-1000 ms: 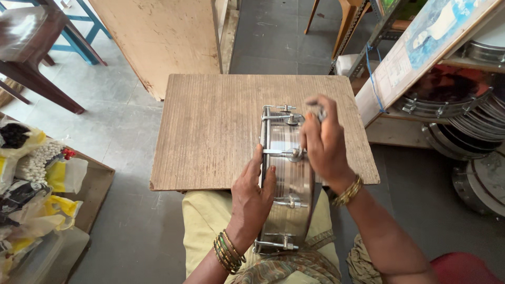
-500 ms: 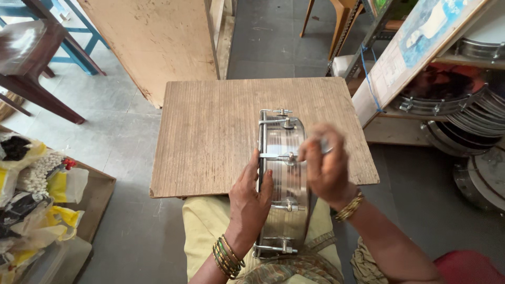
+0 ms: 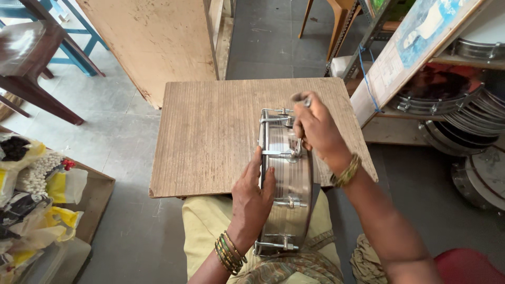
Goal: The person uses a wrench to tighten or loosen bolts on the side of a snare drum shell and then touches the drumhead.
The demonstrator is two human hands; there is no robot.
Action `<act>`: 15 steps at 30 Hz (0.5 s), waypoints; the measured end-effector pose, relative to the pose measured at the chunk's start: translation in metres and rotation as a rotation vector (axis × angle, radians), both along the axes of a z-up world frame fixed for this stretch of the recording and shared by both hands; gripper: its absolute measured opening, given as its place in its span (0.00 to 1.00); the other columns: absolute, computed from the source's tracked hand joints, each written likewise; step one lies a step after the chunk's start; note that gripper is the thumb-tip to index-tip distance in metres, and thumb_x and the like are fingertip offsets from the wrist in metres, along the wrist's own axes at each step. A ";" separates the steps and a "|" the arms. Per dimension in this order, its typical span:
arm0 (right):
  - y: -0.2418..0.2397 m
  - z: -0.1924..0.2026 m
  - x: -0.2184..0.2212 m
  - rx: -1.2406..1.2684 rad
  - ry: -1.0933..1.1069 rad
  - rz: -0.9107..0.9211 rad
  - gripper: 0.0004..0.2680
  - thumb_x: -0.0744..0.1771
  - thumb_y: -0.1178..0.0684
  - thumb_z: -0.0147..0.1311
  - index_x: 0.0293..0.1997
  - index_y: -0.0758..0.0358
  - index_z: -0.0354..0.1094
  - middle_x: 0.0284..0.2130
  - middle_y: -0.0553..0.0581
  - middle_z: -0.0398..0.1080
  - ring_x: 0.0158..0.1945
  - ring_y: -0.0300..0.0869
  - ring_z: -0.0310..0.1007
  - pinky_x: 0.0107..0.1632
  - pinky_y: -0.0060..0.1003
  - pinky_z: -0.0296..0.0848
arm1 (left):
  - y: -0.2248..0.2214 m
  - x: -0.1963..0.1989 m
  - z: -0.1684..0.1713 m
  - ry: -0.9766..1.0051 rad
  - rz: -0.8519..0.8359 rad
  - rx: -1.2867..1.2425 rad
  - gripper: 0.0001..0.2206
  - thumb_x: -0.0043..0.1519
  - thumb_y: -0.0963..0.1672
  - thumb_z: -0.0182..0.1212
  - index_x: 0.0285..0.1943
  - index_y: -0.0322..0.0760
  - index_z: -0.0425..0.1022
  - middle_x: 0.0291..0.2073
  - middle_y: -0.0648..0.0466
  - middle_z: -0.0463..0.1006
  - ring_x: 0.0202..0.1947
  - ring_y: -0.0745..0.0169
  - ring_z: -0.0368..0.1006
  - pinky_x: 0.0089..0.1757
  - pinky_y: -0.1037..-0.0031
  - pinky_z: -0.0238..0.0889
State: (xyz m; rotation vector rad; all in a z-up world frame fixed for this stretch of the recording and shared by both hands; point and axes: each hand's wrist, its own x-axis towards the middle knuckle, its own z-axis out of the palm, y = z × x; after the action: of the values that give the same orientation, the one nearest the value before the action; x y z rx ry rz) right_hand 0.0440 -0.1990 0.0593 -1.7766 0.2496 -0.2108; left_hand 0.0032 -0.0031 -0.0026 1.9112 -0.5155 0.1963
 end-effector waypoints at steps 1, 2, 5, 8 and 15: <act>0.003 -0.004 -0.008 -0.064 -0.093 -0.046 0.11 0.72 0.52 0.41 0.59 0.61 0.60 0.19 0.47 0.65 0.17 0.30 0.58 0.16 0.27 0.57 | 0.001 -0.001 0.000 0.055 0.006 0.023 0.25 0.64 0.41 0.58 0.72 0.31 0.63 0.36 0.39 0.79 0.31 0.44 0.78 0.34 0.59 0.69; 0.004 -0.007 -0.012 -0.085 -0.175 -0.047 0.11 0.73 0.52 0.40 0.61 0.62 0.58 0.20 0.48 0.64 0.18 0.29 0.59 0.18 0.26 0.58 | 0.002 -0.001 -0.001 0.110 0.011 0.046 0.25 0.63 0.41 0.58 0.72 0.31 0.63 0.34 0.39 0.79 0.30 0.44 0.78 0.34 0.59 0.69; 0.006 -0.017 -0.020 -0.097 -0.310 -0.061 0.11 0.74 0.52 0.39 0.64 0.63 0.56 0.21 0.48 0.64 0.20 0.29 0.60 0.21 0.25 0.60 | 0.003 -0.005 -0.004 -0.152 0.004 -0.076 0.24 0.65 0.40 0.59 0.71 0.28 0.63 0.46 0.37 0.79 0.41 0.42 0.79 0.40 0.61 0.72; 0.002 -0.019 -0.021 -0.010 -0.201 -0.072 0.11 0.73 0.52 0.39 0.62 0.63 0.56 0.20 0.49 0.64 0.18 0.29 0.57 0.19 0.26 0.58 | 0.002 -0.004 -0.007 -0.098 -0.006 -0.080 0.23 0.65 0.40 0.59 0.71 0.28 0.64 0.48 0.38 0.79 0.44 0.42 0.79 0.41 0.61 0.72; -0.006 -0.009 -0.008 0.066 -0.182 -0.054 0.09 0.73 0.53 0.40 0.59 0.62 0.57 0.20 0.51 0.65 0.17 0.30 0.57 0.18 0.25 0.57 | -0.001 0.001 0.000 0.033 -0.010 -0.063 0.24 0.64 0.40 0.59 0.71 0.29 0.63 0.41 0.42 0.79 0.34 0.49 0.79 0.35 0.64 0.72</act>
State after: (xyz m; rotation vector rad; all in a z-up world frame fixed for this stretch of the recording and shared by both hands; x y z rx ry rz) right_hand 0.0359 -0.2051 0.0503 -1.6744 0.1719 -0.3968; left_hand 0.0042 -0.0045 -0.0024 1.8469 -0.4908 0.1723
